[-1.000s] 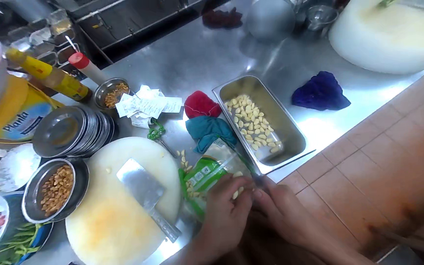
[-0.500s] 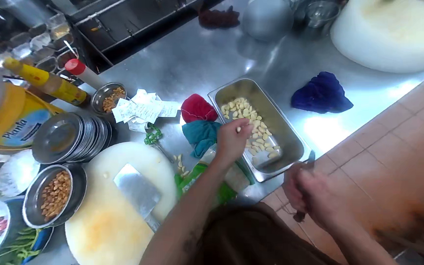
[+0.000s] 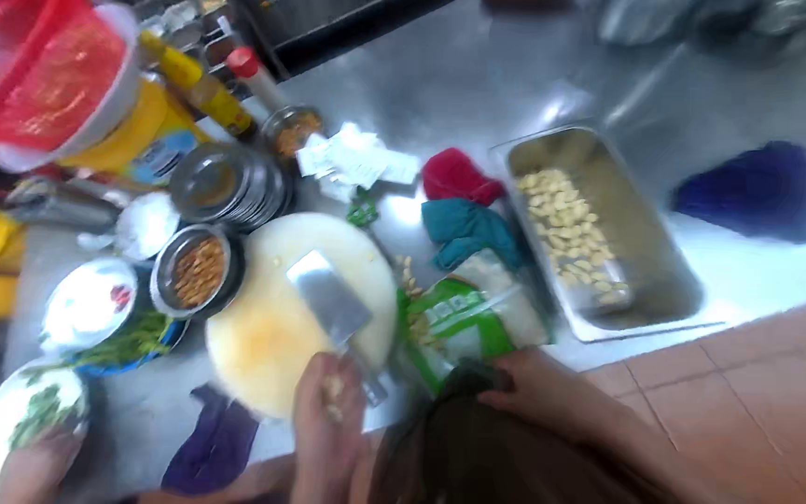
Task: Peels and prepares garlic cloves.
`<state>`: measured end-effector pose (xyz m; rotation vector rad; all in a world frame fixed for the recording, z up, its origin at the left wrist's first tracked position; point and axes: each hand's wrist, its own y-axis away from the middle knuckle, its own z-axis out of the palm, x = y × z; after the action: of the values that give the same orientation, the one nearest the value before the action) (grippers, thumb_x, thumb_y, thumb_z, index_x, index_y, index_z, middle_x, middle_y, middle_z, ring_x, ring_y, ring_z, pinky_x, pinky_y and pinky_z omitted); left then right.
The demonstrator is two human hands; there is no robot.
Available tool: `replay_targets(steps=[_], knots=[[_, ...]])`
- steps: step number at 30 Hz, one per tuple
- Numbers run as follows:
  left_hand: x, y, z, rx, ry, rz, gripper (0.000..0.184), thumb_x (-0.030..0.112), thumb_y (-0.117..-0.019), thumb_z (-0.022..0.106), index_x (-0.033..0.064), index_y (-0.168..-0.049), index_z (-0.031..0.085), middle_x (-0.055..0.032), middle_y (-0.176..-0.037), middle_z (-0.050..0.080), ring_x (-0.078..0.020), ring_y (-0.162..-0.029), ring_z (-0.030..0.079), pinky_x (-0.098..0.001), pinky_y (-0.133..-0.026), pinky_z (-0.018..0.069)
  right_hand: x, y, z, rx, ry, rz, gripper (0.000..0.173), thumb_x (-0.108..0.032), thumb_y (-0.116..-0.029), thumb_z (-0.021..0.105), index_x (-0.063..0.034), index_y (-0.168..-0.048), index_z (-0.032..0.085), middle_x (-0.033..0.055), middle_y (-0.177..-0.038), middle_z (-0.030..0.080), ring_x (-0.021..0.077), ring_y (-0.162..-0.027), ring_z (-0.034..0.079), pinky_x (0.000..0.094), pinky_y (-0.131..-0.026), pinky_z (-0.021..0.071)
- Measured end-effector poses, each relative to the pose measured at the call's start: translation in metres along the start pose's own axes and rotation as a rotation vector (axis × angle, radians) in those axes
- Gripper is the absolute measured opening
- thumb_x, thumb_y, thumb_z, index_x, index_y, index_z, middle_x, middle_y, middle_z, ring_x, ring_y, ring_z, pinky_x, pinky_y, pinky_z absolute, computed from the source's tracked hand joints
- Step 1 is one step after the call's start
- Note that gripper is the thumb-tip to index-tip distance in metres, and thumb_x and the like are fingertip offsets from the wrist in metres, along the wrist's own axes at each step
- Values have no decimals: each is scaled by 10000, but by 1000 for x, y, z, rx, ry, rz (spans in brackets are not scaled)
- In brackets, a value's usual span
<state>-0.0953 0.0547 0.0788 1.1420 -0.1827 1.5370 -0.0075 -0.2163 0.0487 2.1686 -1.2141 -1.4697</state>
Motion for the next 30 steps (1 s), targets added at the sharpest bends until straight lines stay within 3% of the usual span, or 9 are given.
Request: replay_targets(steps=[2,4,7,10,13,15,19,24,30], knots=[[4,6,3,-146,153,-47,293,353,-976,600,196,-736,661,69,-596,539,-2,-456,496,-153,-407,407,-7,-1,-1,-27,19,72,615,-621,-899,686,-9,-951,690,179,-849,670,363,-840,665,588,-795,529],[2,3,3,-338,271,-92,236,380,-928,691,203,-772,698,67,-625,566,-10,-484,527,-157,-433,426,-11,4,-3,32,-19,81,643,-663,-857,701,-26,-945,686,149,-798,658,325,-784,660,563,-749,532],[-3,-3,1,-619,352,-137,228,341,-978,647,181,-819,684,39,-700,616,-31,-546,571,-161,-475,446,-8,12,4,255,-208,-63,531,-640,-887,661,-120,-993,685,-9,-735,621,122,-649,598,372,-603,520],[-8,-5,-3,-823,314,-204,246,374,-1033,568,189,-931,692,48,-760,642,-10,-565,572,-141,-481,439,-32,12,0,309,-502,-289,418,-531,-916,705,-190,-1155,673,-105,-802,625,-23,-668,567,177,-584,492],[-14,-9,-3,-941,291,-282,243,344,-1049,547,173,-1031,719,52,-789,665,7,-583,574,-130,-496,439,-65,5,0,315,-680,-481,363,-401,-946,722,-202,-1246,678,-111,-850,644,-48,-686,546,125,-590,457],[-15,-13,-1,-984,224,-305,265,349,-1061,534,161,-1086,720,61,-770,662,23,-573,561,-120,-497,433,-78,0,3,319,-697,-520,300,-345,-953,727,-156,-1186,704,-80,-900,679,-23,-737,591,147,-632,499],[-9,-15,3,-972,87,-329,295,336,-1077,502,146,-1192,697,54,-766,641,28,-547,515,-121,-477,409,-79,-1,6,346,-701,-480,150,-223,-937,746,-134,-1057,740,-71,-885,718,-13,-753,642,159,-657,544],[-12,-13,7,-785,-98,-107,349,296,-1086,492,208,-1409,590,32,-780,610,15,-537,465,-136,-468,392,-75,-2,9,365,-846,-393,100,-273,-971,698,-198,-1020,743,-89,-710,624,-54,-487,455,124,-433,389],[-25,-13,17,-471,-403,443,176,165,-964,695,77,-1097,768,13,-873,684,-21,-740,611,-185,-653,533,-88,-10,9,363,-1063,-458,95,-228,-941,753,-179,-1022,752,-40,-738,664,-54,-472,472,116,-423,413]])
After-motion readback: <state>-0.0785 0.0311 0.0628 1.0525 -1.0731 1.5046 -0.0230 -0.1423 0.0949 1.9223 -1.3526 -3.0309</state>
